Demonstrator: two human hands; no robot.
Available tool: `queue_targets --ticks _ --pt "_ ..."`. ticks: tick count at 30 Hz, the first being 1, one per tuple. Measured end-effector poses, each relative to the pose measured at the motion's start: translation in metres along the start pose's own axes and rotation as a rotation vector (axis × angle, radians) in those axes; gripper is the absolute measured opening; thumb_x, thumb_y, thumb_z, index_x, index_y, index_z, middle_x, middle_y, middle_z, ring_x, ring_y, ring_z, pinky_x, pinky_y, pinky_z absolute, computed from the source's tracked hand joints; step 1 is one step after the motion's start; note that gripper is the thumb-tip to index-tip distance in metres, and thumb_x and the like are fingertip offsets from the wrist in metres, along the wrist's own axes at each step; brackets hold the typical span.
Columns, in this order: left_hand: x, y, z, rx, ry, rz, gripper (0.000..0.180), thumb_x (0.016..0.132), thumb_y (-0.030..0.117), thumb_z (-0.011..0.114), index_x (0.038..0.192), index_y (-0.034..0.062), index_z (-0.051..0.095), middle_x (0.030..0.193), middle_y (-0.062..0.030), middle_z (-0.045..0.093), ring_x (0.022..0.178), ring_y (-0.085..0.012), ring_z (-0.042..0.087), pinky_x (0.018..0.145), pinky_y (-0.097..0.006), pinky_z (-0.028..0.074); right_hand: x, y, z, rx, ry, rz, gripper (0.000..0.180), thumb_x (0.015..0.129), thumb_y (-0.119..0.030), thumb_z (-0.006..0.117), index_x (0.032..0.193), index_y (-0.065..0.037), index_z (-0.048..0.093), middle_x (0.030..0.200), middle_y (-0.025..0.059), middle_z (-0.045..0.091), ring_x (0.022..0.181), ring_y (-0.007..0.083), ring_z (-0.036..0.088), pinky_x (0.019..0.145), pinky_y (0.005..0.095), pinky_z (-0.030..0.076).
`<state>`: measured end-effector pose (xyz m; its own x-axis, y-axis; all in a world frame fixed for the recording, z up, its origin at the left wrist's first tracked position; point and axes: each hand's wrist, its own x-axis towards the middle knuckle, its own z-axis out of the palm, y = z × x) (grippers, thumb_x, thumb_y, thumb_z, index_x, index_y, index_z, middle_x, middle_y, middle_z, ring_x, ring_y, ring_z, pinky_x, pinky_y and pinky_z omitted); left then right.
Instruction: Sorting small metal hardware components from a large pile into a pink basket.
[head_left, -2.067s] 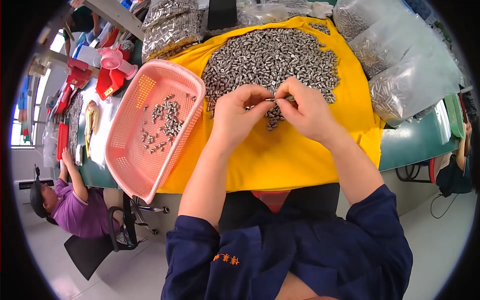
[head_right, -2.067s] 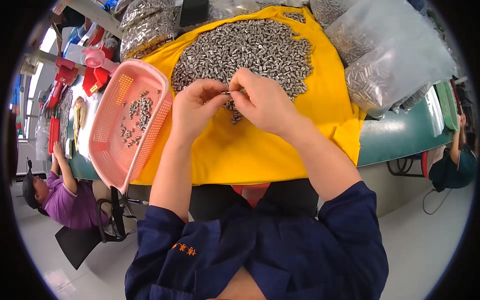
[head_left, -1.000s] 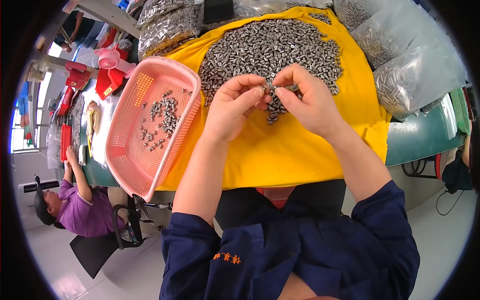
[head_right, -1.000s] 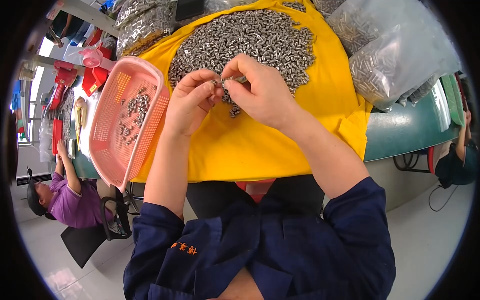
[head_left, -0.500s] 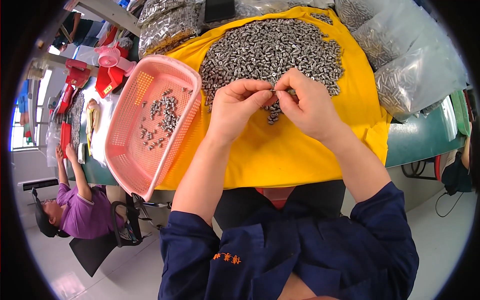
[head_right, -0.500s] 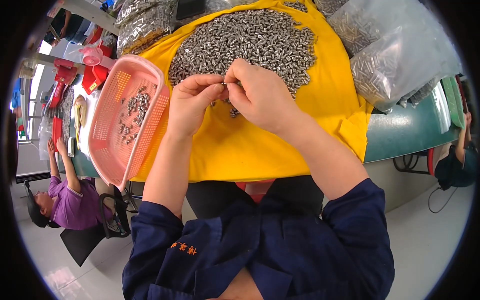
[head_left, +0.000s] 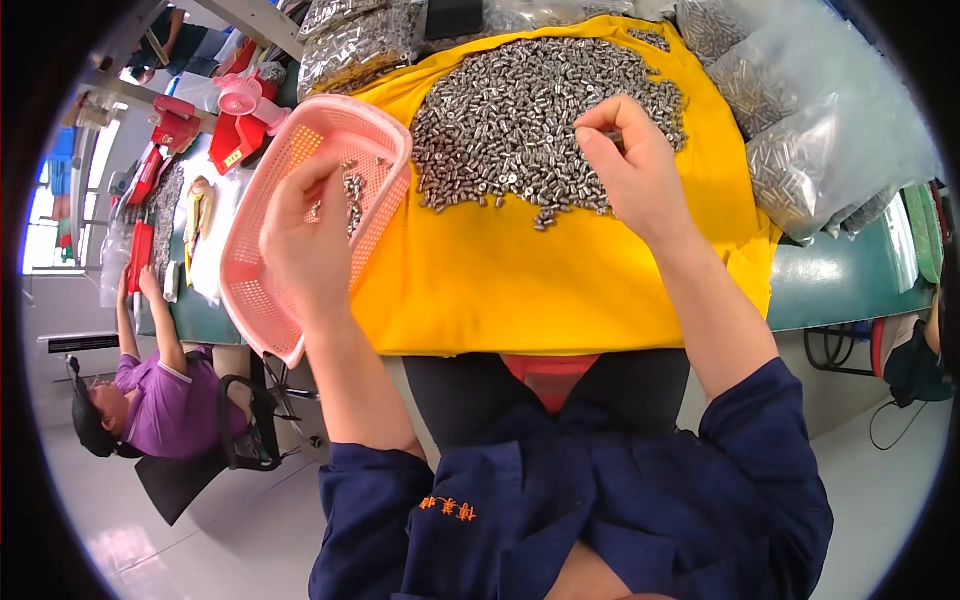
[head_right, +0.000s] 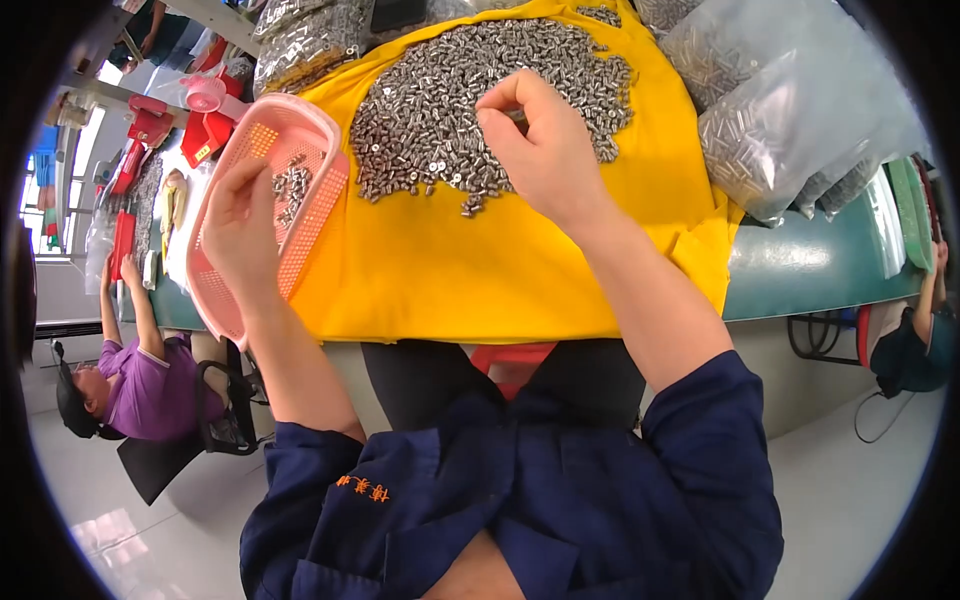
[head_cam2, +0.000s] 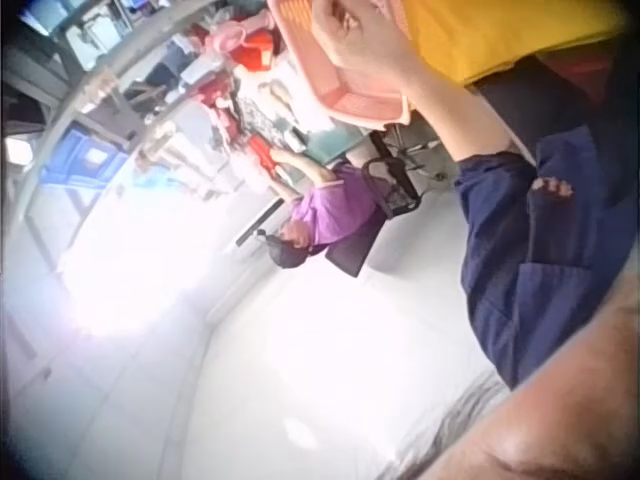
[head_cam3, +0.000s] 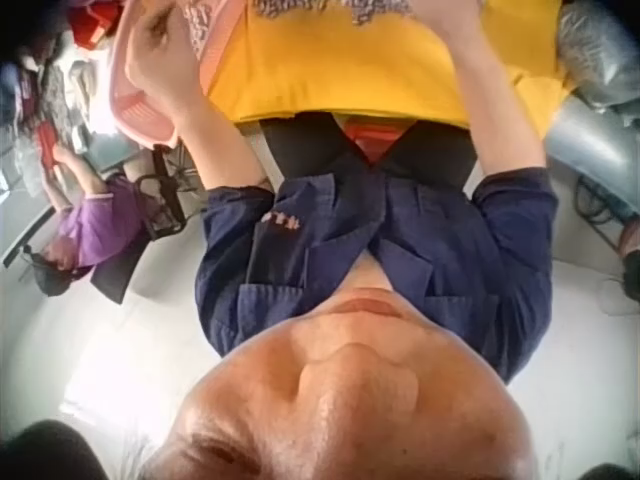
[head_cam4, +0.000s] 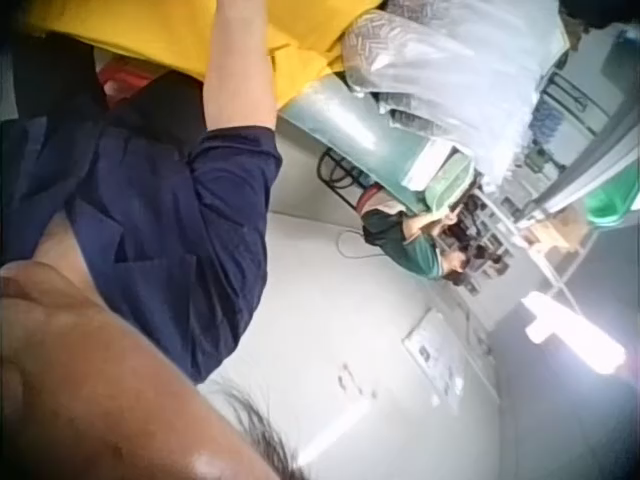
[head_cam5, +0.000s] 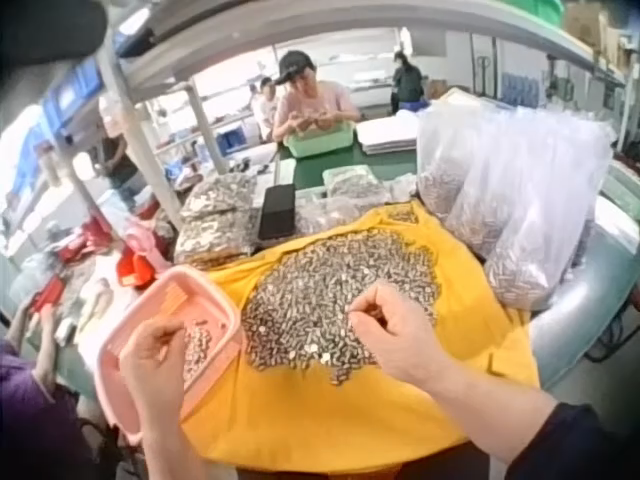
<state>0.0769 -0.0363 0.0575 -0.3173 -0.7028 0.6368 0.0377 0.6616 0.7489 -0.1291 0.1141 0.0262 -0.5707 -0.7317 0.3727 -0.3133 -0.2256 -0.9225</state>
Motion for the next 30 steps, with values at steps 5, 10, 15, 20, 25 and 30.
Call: queue_targets --ticks 5,10,15,20,25,30 --pt "0.002 0.011 -0.015 0.873 -0.119 0.089 0.019 0.072 0.007 0.062 0.091 0.006 0.062 0.087 -0.0109 0.062 0.078 -0.0255 0.061 0.073 -0.031 0.046 -0.002 -0.002 0.0 0.073 -0.032 0.022 0.007 0.08 -0.008 0.053 0.084 -0.002 0.05 0.07 -0.0005 0.052 0.059 0.0034 0.043 0.052 0.0188 0.037" --pt "-0.029 0.018 0.043 0.483 -0.456 0.05 0.011 0.072 0.011 0.062 0.082 0.0053 0.063 0.078 -0.0112 0.06 0.072 -0.0269 0.059 0.067 -0.034 0.047 0.001 0.003 -0.003 -0.005 0.009 0.011 0.007 0.081 -0.008 0.053 0.084 -0.002 0.051 0.069 -0.0016 0.052 0.059 0.0032 0.044 0.052 0.0189 0.038" --pt "-0.039 -0.009 0.067 0.694 -0.653 0.0 0.013 0.071 0.015 0.062 0.078 0.0036 0.063 0.075 -0.0126 0.059 0.071 -0.0295 0.057 0.064 -0.036 0.046 0.001 0.003 0.002 0.036 0.005 0.009 0.007 0.08 -0.007 0.053 0.084 -0.002 0.051 0.069 -0.0015 0.052 0.059 0.0029 0.043 0.052 0.0187 0.038" --pt "-0.04 -0.013 0.073 0.638 -0.696 0.06 0.013 0.07 0.014 0.062 0.078 0.0041 0.063 0.076 -0.0123 0.058 0.072 -0.03 0.057 0.065 -0.036 0.046 0.0 0.004 0.001 0.043 -0.016 0.034 0.007 0.079 -0.007 0.054 0.084 -0.002 0.052 0.07 -0.001 0.052 0.058 0.0032 0.044 0.051 0.0191 0.038" --pt "-0.034 -0.003 0.074 0.392 -0.702 -0.178 0.01 0.072 0.009 0.062 0.078 0.0019 0.061 0.077 -0.0083 0.06 0.069 -0.0203 0.06 0.062 -0.03 0.047 -0.001 0.003 0.001 0.022 -0.073 0.058 0.008 0.079 -0.009 0.054 0.083 -0.002 0.051 0.07 -0.0009 0.053 0.06 0.004 0.044 0.053 0.0199 0.039" --pt "-0.03 -0.011 0.083 -0.646 -0.594 -0.688 0.01 0.076 -0.001 0.059 0.085 0.0004 0.055 0.084 -0.0073 0.06 0.072 -0.0133 0.059 0.065 -0.025 0.048 -0.003 0.001 0.001 0.1 -0.271 0.137 0.008 0.079 -0.01 0.053 0.083 -0.003 0.052 0.074 -0.0007 0.052 0.065 0.0059 0.046 0.059 0.0214 0.04"
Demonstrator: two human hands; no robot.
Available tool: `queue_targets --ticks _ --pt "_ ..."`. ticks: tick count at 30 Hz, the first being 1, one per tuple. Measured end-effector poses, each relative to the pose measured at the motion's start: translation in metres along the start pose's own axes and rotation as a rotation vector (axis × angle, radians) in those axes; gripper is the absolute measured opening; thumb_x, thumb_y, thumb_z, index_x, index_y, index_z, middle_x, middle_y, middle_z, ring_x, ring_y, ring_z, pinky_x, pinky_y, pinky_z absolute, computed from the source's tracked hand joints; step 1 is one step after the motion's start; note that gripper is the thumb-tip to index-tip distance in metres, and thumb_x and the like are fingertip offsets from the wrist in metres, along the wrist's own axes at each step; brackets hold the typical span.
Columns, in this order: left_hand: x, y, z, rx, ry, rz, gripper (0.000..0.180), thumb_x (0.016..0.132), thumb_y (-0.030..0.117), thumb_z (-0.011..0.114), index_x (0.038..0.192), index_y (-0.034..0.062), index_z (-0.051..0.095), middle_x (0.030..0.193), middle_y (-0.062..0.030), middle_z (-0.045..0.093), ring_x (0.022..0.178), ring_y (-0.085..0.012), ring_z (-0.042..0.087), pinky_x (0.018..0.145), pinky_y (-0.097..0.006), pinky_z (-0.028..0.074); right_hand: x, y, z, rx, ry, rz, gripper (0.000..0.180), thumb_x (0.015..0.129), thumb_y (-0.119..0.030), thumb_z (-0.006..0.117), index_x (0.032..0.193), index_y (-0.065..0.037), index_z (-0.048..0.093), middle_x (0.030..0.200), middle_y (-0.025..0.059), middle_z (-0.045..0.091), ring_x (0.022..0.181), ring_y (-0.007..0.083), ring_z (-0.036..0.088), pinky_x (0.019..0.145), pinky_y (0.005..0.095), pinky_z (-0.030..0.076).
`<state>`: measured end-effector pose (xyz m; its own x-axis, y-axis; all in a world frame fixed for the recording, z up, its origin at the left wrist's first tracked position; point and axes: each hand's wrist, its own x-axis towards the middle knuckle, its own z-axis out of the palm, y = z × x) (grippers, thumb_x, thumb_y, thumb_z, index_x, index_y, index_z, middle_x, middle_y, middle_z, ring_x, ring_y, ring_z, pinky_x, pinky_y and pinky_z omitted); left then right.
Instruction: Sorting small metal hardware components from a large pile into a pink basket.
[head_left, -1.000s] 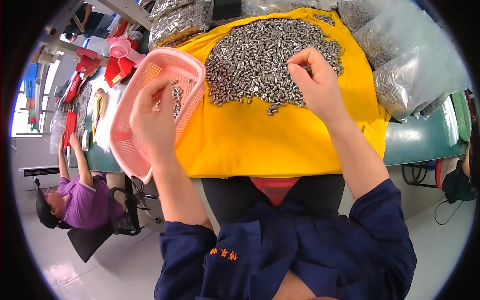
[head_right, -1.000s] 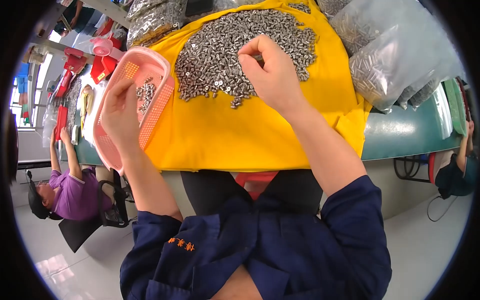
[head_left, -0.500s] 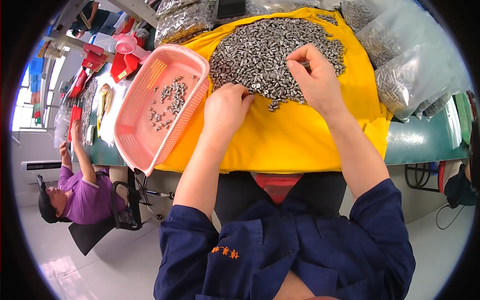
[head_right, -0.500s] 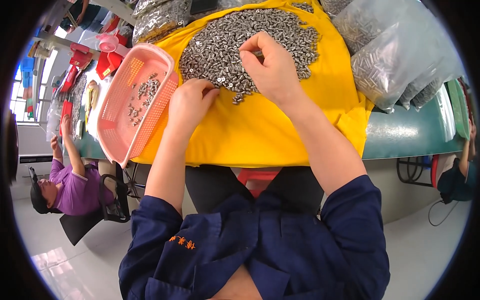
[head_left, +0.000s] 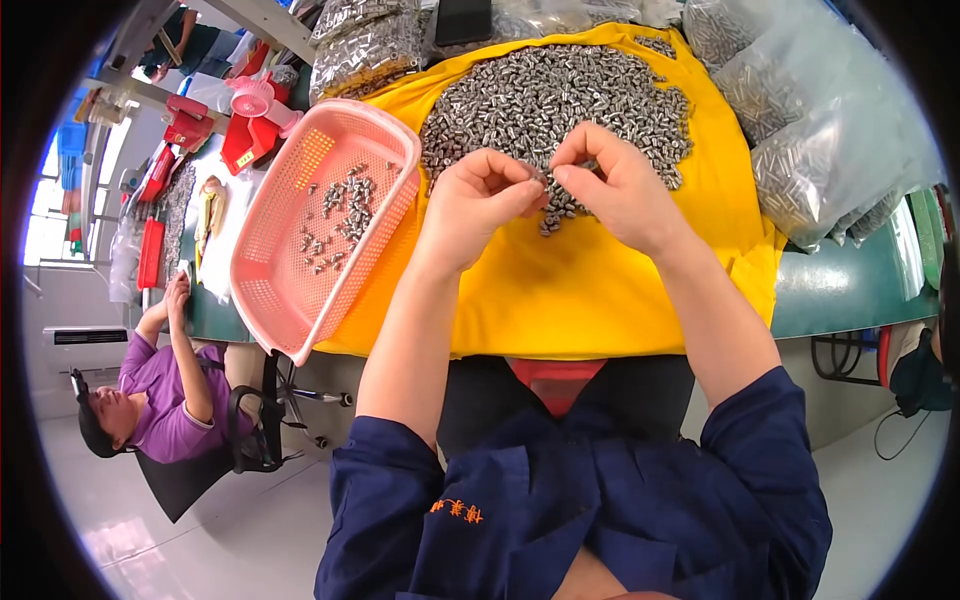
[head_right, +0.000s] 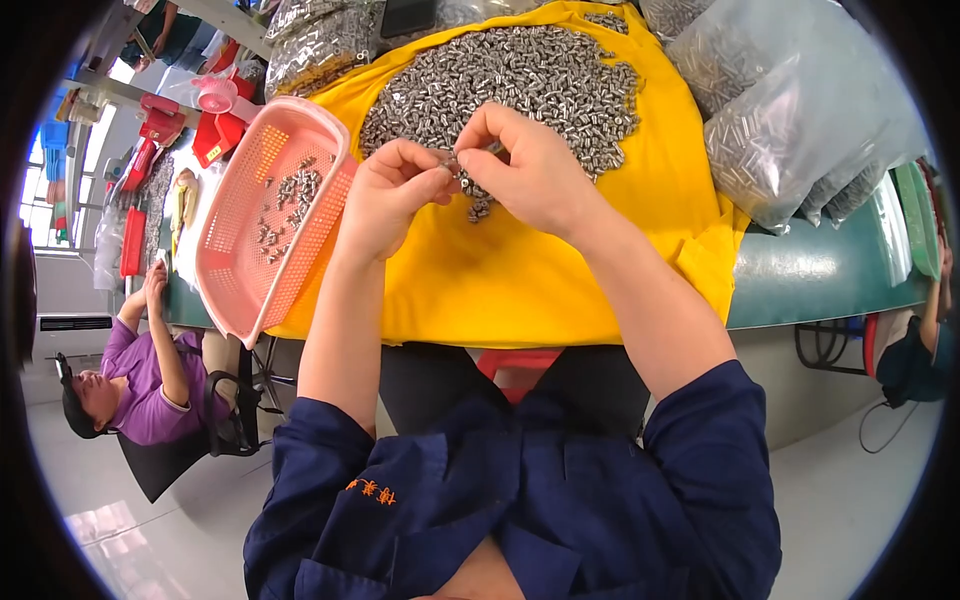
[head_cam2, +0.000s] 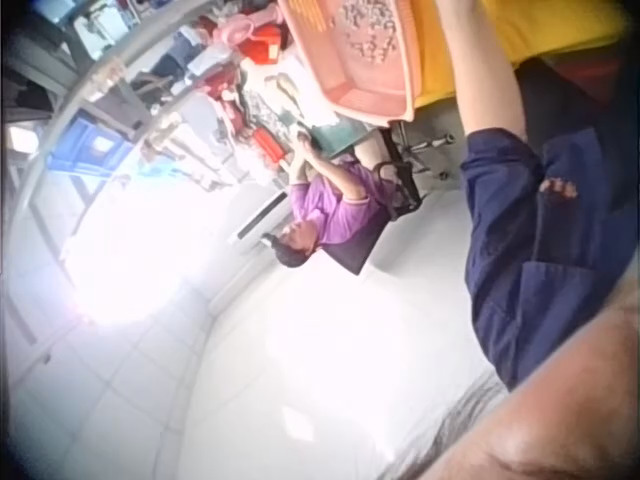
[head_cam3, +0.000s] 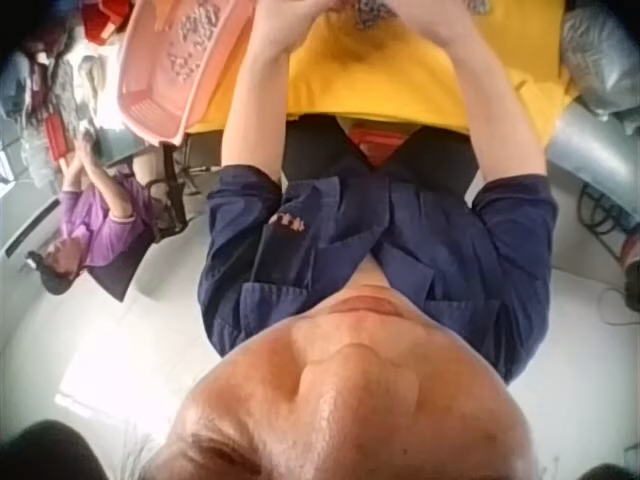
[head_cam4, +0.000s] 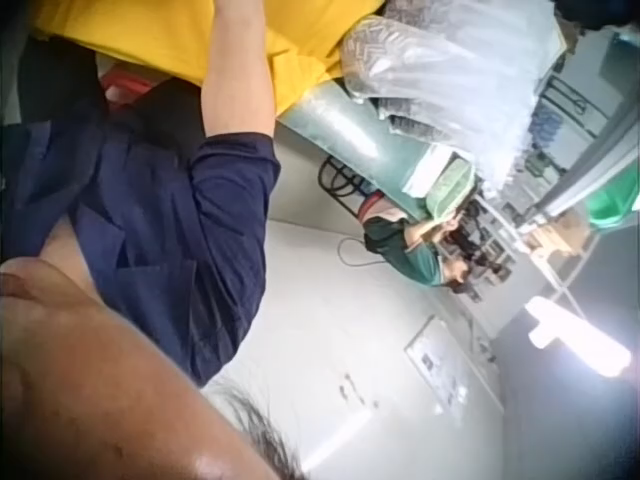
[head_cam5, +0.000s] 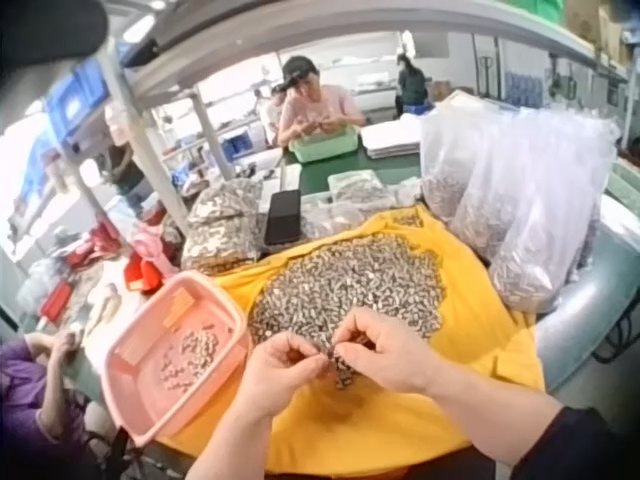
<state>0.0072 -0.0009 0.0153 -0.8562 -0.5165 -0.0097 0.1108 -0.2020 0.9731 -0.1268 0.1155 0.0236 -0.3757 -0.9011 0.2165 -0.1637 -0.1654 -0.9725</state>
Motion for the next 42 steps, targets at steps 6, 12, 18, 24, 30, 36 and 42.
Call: queue_targets --ticks 6,12,18,24,30,36,42 --pt "0.004 -0.011 -0.002 -0.033 0.013 0.072 0.013 0.075 -0.004 0.06 0.087 0.0002 0.056 0.084 -0.0074 0.061 0.075 -0.0137 0.059 0.069 -0.025 0.049 0.0 -0.006 0.001 -0.09 -0.038 -0.007 0.007 0.078 -0.008 0.051 0.082 -0.002 0.051 0.073 0.0017 0.054 0.066 0.0079 0.051 0.058 0.0223 0.042" --pt "0.002 -0.014 -0.004 0.005 0.025 0.068 0.016 0.074 -0.006 0.06 0.09 -0.0014 0.06 0.085 -0.0079 0.062 0.077 -0.0139 0.06 0.071 -0.025 0.049 0.0 -0.003 0.002 -0.174 -0.024 -0.02 0.008 0.076 -0.007 0.052 0.081 -0.001 0.05 0.07 0.0039 0.055 0.065 0.0107 0.053 0.057 0.0242 0.043" --pt "0.002 -0.015 -0.003 0.119 0.04 0.096 0.015 0.074 -0.005 0.061 0.088 -0.0015 0.061 0.084 -0.0059 0.062 0.075 -0.0106 0.059 0.069 -0.022 0.048 -0.003 -0.011 0.004 -0.476 -0.066 -0.025 0.007 0.075 -0.009 0.051 0.079 -0.003 0.049 0.069 0.0098 0.055 0.064 0.0234 0.055 0.056 0.0328 0.044" --pt "0.002 -0.015 0.001 0.261 0.1 0.139 0.012 0.073 -0.001 0.063 0.085 -0.0006 0.063 0.08 -0.003 0.063 0.07 -0.0077 0.057 0.063 -0.021 0.047 -0.003 -0.003 0.011 -0.605 0.007 -0.255 0.005 0.076 -0.008 0.049 0.08 -0.004 0.046 0.068 0.0119 0.054 0.068 0.0315 0.054 0.059 0.04 0.043" --pt "0.001 -0.007 0.015 0.764 0.117 0.347 0.015 0.073 0.004 0.059 0.088 0.0034 0.063 0.078 -0.0118 0.062 0.067 -0.0223 0.059 0.062 -0.028 0.047 -0.001 0.005 0.008 -0.715 0.025 -0.273 0.005 0.076 -0.007 0.048 0.079 -0.004 0.047 0.069 0.0129 0.056 0.068 0.0322 0.055 0.059 0.0412 0.043" --pt "0.001 -0.009 0.008 0.777 0.199 0.284 0.015 0.074 0.004 0.06 0.088 0.0026 0.063 0.079 -0.0105 0.063 0.068 -0.0181 0.06 0.062 -0.027 0.047 -0.003 0.001 0.008 -0.613 0.092 -0.156 0.007 0.077 -0.009 0.05 0.08 -0.003 0.048 0.066 0.0124 0.056 0.06 0.0299 0.055 0.055 0.0381 0.043" --pt "0.0 -0.008 -0.004 0.371 0.133 0.201 0.016 0.079 0.002 0.059 0.094 0.0009 0.062 0.084 -0.0011 0.058 0.077 -0.0074 0.052 0.07 -0.019 0.042 -0.001 -0.003 0.004 -0.445 0.107 -0.117 0.007 0.077 -0.008 0.052 0.08 -0.002 0.049 0.062 0.0086 0.054 0.053 0.0186 0.053 0.051 0.0286 0.041"
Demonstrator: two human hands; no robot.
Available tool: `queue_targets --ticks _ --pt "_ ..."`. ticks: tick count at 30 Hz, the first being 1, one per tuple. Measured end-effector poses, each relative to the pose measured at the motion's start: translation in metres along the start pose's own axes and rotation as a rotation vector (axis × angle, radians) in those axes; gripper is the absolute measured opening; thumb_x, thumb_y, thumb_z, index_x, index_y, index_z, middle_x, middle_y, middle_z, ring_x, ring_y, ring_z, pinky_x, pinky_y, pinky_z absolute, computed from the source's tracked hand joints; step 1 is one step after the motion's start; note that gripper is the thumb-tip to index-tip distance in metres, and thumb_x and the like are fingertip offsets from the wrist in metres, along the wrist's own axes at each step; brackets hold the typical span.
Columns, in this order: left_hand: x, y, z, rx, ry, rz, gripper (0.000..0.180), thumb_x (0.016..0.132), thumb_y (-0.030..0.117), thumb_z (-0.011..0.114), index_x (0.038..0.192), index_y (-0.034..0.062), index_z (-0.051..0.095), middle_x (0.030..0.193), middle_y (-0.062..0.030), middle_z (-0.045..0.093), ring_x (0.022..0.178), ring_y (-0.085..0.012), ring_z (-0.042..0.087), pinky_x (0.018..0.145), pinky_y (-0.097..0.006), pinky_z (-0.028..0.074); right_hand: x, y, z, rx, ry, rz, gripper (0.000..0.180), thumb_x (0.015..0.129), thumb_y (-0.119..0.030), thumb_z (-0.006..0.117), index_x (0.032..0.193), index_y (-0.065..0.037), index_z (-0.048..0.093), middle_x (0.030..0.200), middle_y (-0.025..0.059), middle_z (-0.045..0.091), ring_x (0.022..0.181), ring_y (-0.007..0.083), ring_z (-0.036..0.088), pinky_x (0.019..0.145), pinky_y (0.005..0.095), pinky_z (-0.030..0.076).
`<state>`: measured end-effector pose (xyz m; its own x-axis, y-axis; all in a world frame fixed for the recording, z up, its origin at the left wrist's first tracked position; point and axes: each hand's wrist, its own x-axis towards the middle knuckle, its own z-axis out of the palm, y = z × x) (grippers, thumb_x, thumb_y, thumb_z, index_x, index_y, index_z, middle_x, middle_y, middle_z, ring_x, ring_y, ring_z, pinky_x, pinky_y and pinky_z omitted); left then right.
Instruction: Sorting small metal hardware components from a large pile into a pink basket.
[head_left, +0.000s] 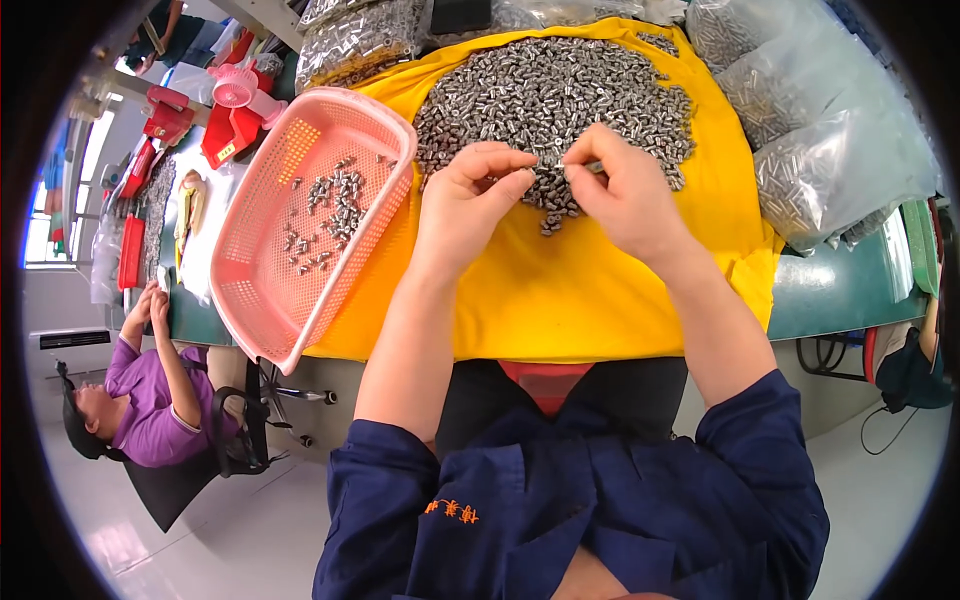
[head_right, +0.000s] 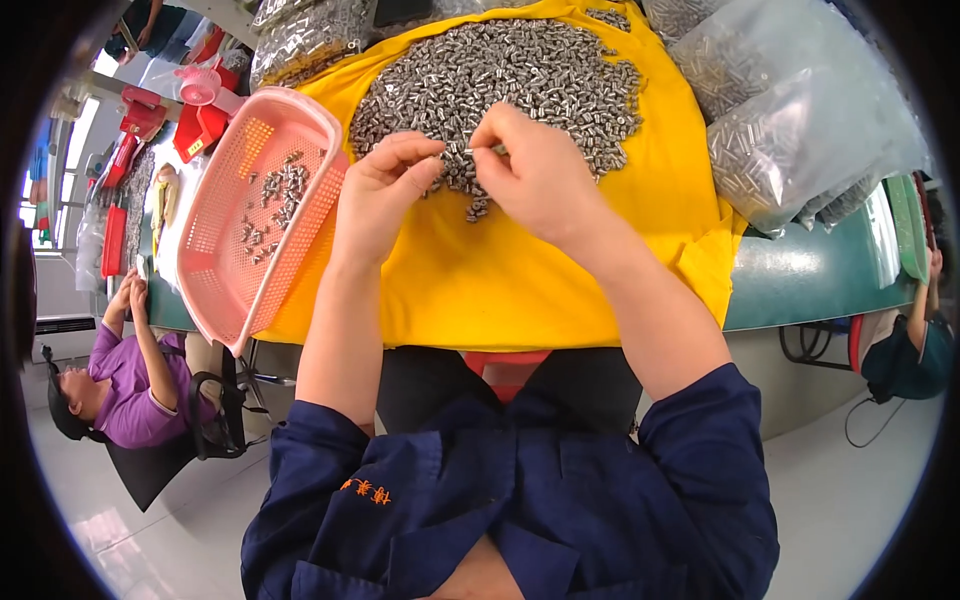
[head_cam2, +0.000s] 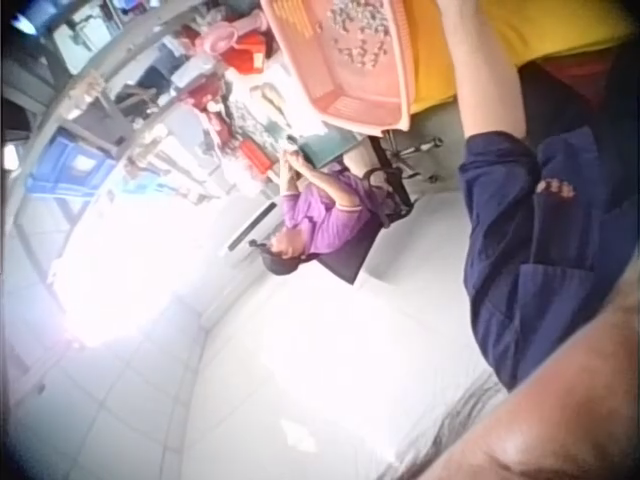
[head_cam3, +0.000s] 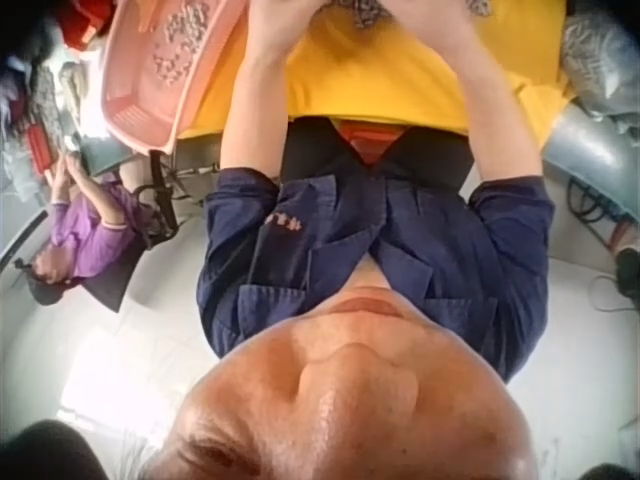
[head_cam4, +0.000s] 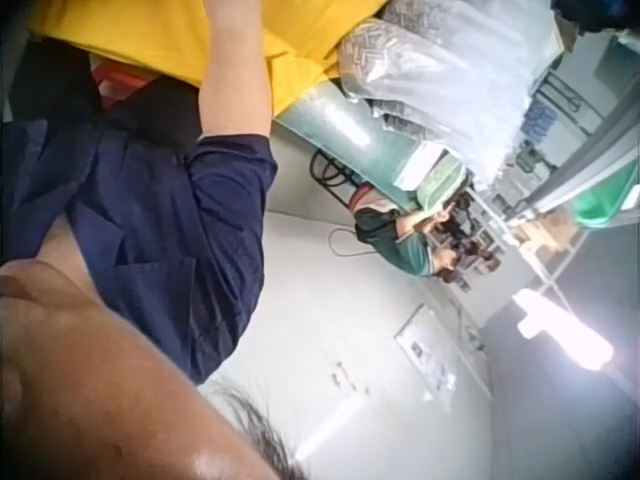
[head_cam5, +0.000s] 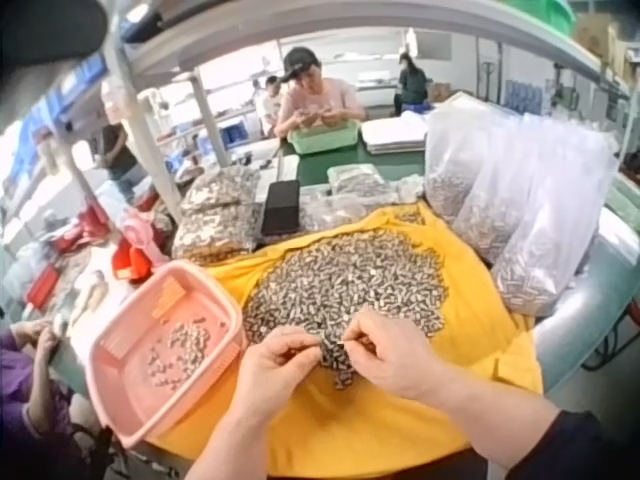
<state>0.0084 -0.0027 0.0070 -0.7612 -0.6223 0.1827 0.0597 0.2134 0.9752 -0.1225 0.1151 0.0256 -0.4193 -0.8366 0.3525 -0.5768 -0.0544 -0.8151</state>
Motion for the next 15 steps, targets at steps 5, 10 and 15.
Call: queue_targets --ticks 5,10,15 --pt "-0.0016 -0.0041 0.0017 -0.536 -0.078 -0.248 0.015 0.081 0.002 0.056 0.096 0.0014 0.058 0.084 -0.0052 0.059 0.077 -0.012 0.056 0.068 -0.022 0.045 -0.0008 0.0002 0.0017 0.146 -0.026 0.019 0.008 0.077 -0.007 0.053 0.081 -0.002 0.05 0.067 0.006 0.055 0.059 0.0134 0.053 0.054 0.0261 0.042" --pt "-0.0026 -0.0022 0.0039 -0.684 -0.124 -0.281 0.013 0.082 0.001 0.054 0.094 0.0021 0.057 0.086 -0.0083 0.061 0.077 -0.0158 0.059 0.068 -0.024 0.048 -0.0009 -0.0022 0.0016 0.24 -0.05 0.042 0.006 0.077 -0.006 0.053 0.081 -0.001 0.051 0.07 0.0045 0.056 0.062 0.0093 0.053 0.055 0.0233 0.043" --pt "-0.0024 -0.0041 0.0051 -0.686 -0.119 -0.255 0.013 0.082 0.0 0.054 0.094 0.0019 0.057 0.087 -0.009 0.061 0.078 -0.0168 0.059 0.07 -0.026 0.048 -0.001 -0.0037 0.0003 0.262 -0.064 0.051 0.006 0.078 -0.005 0.052 0.081 -0.001 0.051 0.071 0.0041 0.057 0.063 0.0091 0.055 0.055 0.0236 0.044"
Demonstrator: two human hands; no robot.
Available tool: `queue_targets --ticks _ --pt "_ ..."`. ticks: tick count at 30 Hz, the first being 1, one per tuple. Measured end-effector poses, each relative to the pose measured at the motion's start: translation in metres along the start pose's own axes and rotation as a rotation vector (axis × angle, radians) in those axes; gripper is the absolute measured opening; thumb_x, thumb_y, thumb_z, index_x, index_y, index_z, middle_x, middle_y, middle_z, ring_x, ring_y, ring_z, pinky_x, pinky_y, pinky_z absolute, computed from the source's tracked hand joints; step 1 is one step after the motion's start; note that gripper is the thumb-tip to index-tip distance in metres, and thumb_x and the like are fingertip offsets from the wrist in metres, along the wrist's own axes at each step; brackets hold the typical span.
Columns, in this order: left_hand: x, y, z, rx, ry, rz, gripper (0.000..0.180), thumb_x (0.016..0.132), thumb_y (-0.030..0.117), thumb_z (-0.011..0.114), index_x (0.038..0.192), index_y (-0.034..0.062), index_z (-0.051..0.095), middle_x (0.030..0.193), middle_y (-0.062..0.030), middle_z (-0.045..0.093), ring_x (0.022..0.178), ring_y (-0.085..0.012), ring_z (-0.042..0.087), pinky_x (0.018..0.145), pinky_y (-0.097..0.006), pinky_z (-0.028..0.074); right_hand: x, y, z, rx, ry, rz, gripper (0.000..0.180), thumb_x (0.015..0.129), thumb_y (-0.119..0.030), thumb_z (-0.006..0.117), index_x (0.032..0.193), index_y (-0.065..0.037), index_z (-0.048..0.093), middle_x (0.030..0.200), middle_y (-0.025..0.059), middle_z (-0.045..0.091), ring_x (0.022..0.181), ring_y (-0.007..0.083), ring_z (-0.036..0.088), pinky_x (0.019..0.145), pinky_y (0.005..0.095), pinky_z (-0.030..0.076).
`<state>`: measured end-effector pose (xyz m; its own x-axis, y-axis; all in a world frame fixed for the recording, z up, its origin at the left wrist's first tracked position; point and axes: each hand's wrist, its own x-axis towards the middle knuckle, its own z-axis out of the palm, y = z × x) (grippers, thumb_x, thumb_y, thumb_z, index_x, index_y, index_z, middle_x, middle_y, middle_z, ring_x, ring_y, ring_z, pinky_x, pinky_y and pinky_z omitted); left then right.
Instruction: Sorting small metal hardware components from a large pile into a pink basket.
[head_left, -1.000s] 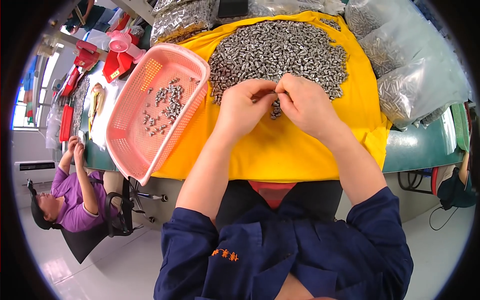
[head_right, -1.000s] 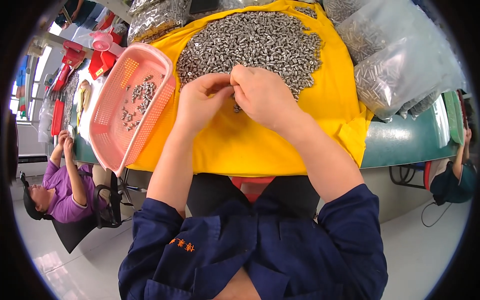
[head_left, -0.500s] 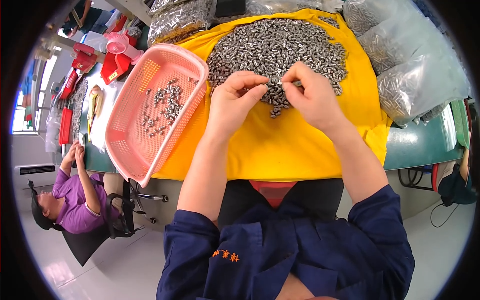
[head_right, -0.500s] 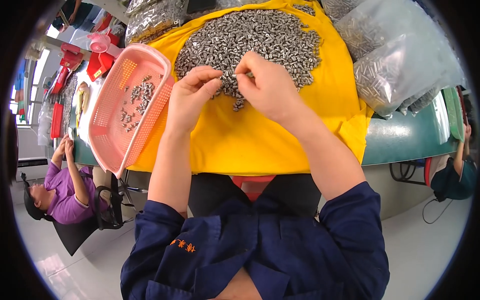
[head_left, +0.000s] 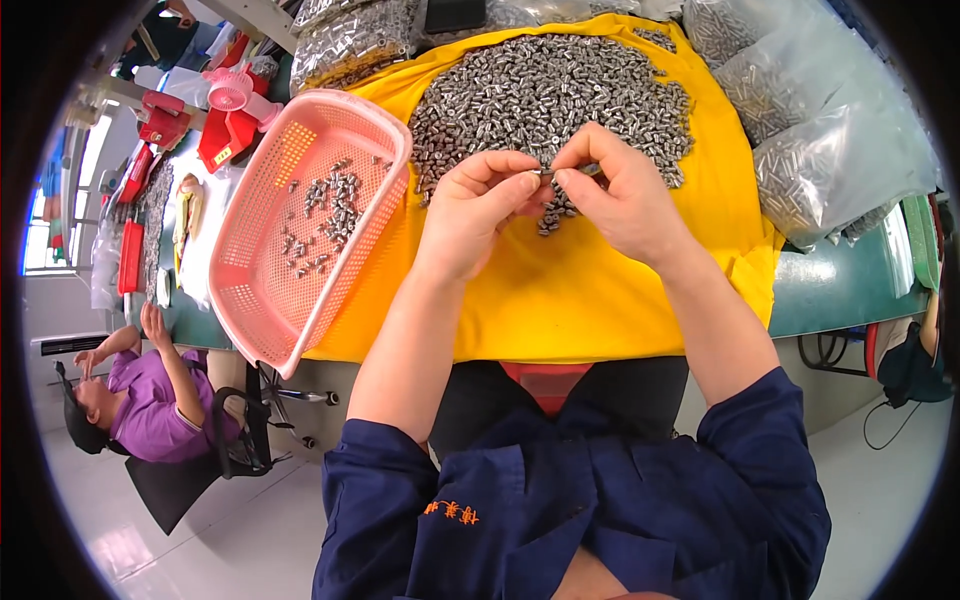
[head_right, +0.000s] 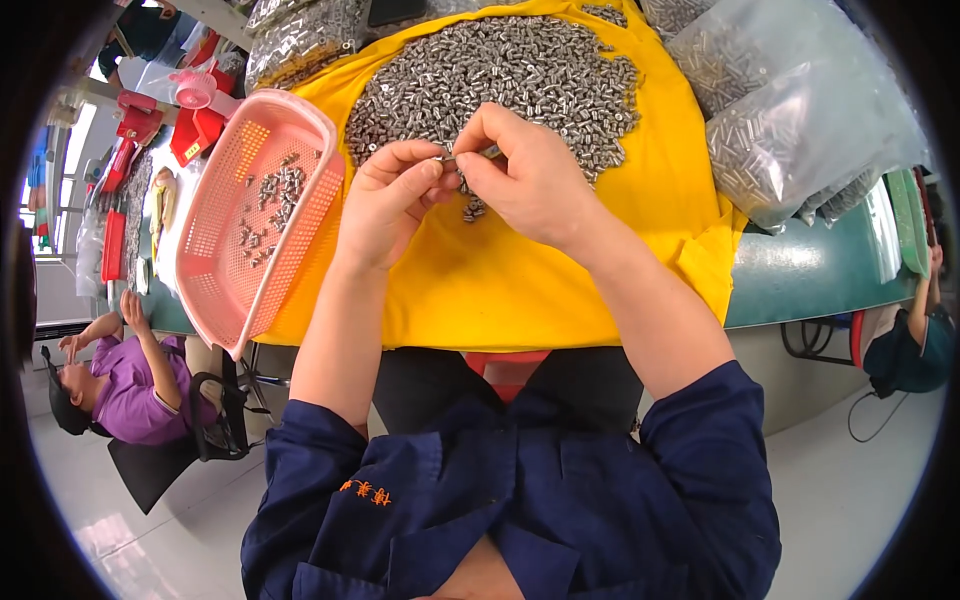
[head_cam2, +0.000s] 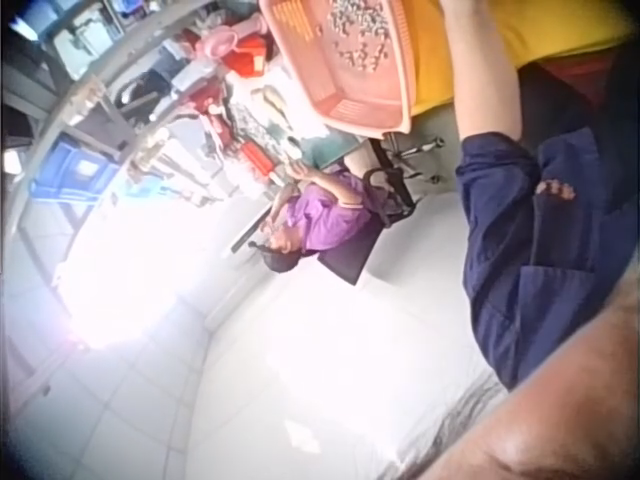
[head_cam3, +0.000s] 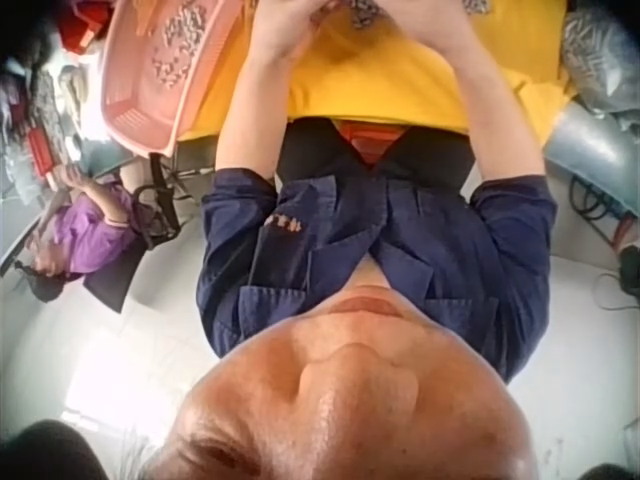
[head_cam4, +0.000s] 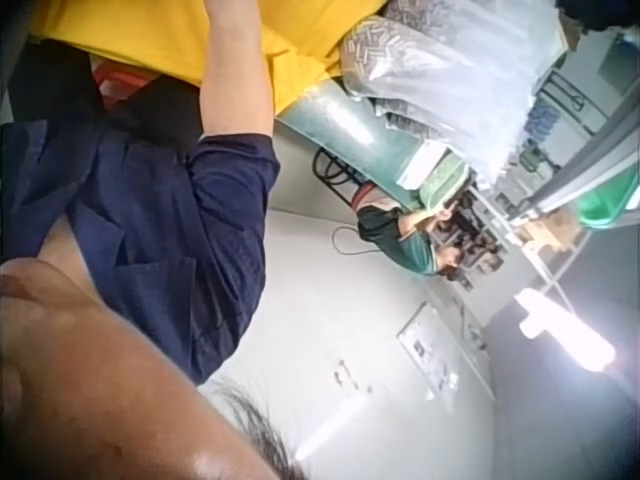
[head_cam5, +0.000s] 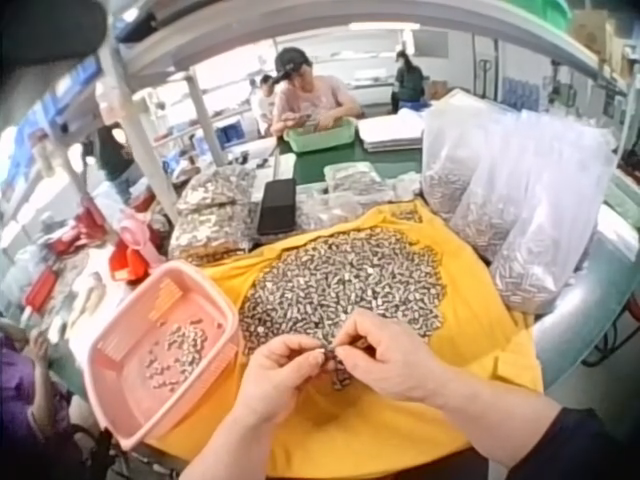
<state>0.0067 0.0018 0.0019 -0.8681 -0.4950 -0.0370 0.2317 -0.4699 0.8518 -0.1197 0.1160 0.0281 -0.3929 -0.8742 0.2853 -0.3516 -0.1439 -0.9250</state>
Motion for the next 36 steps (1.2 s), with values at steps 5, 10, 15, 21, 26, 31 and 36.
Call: queue_targets --ticks 5,10,15,21,26,31,36 --pt "0.002 -0.002 0.001 0.033 -0.011 0.02 0.013 0.081 -0.001 0.054 0.093 0.0012 0.057 0.087 -0.0096 0.061 0.078 -0.0172 0.06 0.07 -0.026 0.049 -0.002 -0.002 0.001 0.016 -0.004 0.004 0.005 0.078 -0.005 0.052 0.081 -0.001 0.05 0.071 0.0061 0.057 0.063 0.0125 0.058 0.056 0.0253 0.045" --pt "0.001 -0.003 0.002 0.125 0.028 0.074 0.012 0.079 -0.003 0.055 0.091 -0.0004 0.058 0.085 -0.0101 0.062 0.075 -0.0166 0.06 0.069 -0.026 0.049 -0.003 -0.001 0.004 -0.27 0.024 -0.097 0.006 0.078 -0.005 0.051 0.083 -0.003 0.048 0.069 0.0113 0.057 0.061 0.0229 0.058 0.055 0.0294 0.045" --pt "-0.003 0.002 0.004 0.193 0.046 0.178 0.011 0.077 -0.003 0.059 0.088 -0.0007 0.059 0.083 -0.0077 0.062 0.074 -0.0129 0.06 0.067 -0.023 0.049 -0.003 0.006 0.011 -0.09 0.052 -0.136 0.007 0.079 -0.006 0.051 0.084 -0.003 0.049 0.064 0.0058 0.054 0.056 0.0155 0.052 0.052 0.0274 0.042" --pt "-0.039 0.062 -0.018 1.064 0.562 0.527 0.018 0.074 -0.002 0.06 0.091 0.0022 0.061 0.084 -0.0072 0.063 0.073 -0.0122 0.059 0.067 -0.023 0.047 0.002 0.009 -0.005 0.058 0.211 -0.044 0.006 0.081 -0.007 0.053 0.084 -0.003 0.05 0.068 -0.0007 0.051 0.058 0.0044 0.043 0.052 0.0197 0.037" --pt "-0.059 0.086 -0.032 1.873 0.802 0.507 0.02 0.071 0.009 0.064 0.091 0.0072 0.062 0.089 -0.0112 0.062 0.083 -0.0267 0.059 0.073 -0.032 0.047 0.001 0.008 -0.004 0.071 0.173 -0.033 0.006 0.08 -0.007 0.053 0.083 -0.003 0.051 0.068 -0.0015 0.051 0.057 0.0029 0.042 0.051 0.0191 0.037" --pt "-0.042 0.043 0.002 1.556 0.357 0.375 0.014 0.071 0.013 0.063 0.083 0.0059 0.063 0.083 -0.0104 0.062 0.076 -0.0281 0.059 0.068 -0.034 0.048 0.003 0.008 -0.006 0.027 0.195 -0.023 0.006 0.08 -0.008 0.054 0.084 -0.003 0.052 0.069 -0.0001 0.054 0.057 0.0043 0.045 0.051 0.0203 0.038" --pt "-0.015 0.008 -0.006 1.817 0.234 0.259 0.014 0.073 0.019 0.06 0.076 0.0054 0.062 0.076 -0.0109 0.059 0.072 -0.0292 0.057 0.066 -0.038 0.046 0.003 0.008 -0.003 -0.073 0.218 -0.082 0.006 0.08 -0.007 0.054 0.084 -0.003 0.052 0.068 0.0007 0.053 0.06 0.0062 0.048 0.054 0.0211 0.039"
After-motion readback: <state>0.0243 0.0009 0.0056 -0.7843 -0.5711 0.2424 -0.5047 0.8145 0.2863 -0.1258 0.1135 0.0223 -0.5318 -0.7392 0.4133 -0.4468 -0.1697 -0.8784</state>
